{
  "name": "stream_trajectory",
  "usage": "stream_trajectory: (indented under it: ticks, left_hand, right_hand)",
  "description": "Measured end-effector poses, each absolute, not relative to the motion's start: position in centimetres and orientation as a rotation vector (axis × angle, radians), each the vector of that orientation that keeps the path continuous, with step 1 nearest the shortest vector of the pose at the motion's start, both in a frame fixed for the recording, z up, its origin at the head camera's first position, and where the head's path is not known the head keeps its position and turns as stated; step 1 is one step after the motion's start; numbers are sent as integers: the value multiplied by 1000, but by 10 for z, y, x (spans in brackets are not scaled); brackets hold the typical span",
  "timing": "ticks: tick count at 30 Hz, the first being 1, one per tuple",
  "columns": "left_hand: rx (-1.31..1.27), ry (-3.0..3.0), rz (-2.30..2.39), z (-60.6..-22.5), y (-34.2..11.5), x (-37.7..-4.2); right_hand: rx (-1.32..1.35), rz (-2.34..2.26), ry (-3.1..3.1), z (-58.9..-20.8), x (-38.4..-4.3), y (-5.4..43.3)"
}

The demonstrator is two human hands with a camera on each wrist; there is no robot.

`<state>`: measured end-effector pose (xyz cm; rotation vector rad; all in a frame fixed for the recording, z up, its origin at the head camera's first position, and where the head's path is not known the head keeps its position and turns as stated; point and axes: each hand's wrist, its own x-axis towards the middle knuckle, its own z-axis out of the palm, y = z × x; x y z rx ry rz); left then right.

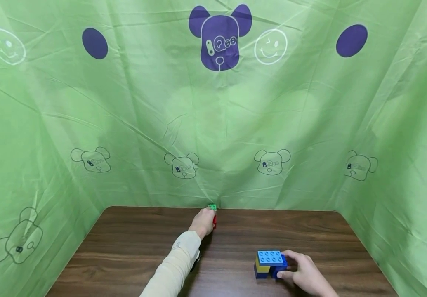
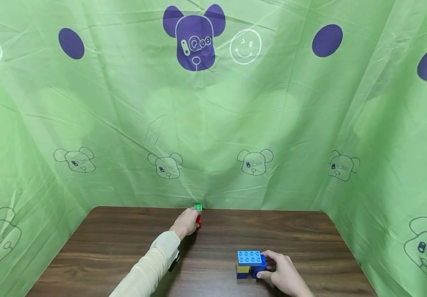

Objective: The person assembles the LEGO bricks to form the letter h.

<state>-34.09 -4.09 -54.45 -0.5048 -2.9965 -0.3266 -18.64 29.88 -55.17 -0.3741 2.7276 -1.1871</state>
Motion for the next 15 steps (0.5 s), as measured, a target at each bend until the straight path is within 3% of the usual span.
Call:
stream_trajectory:
  ticks: [7, 15]
  left_hand:
    - [-559, -2969, -301, -537, -46, -334]
    - [-676, -2840, -386, -502, -41, -329]
  right_hand:
    - [-413, -1164, 2766, -551, -185, 298]
    - [-419, -1158, 2778, -550, -184, 298]
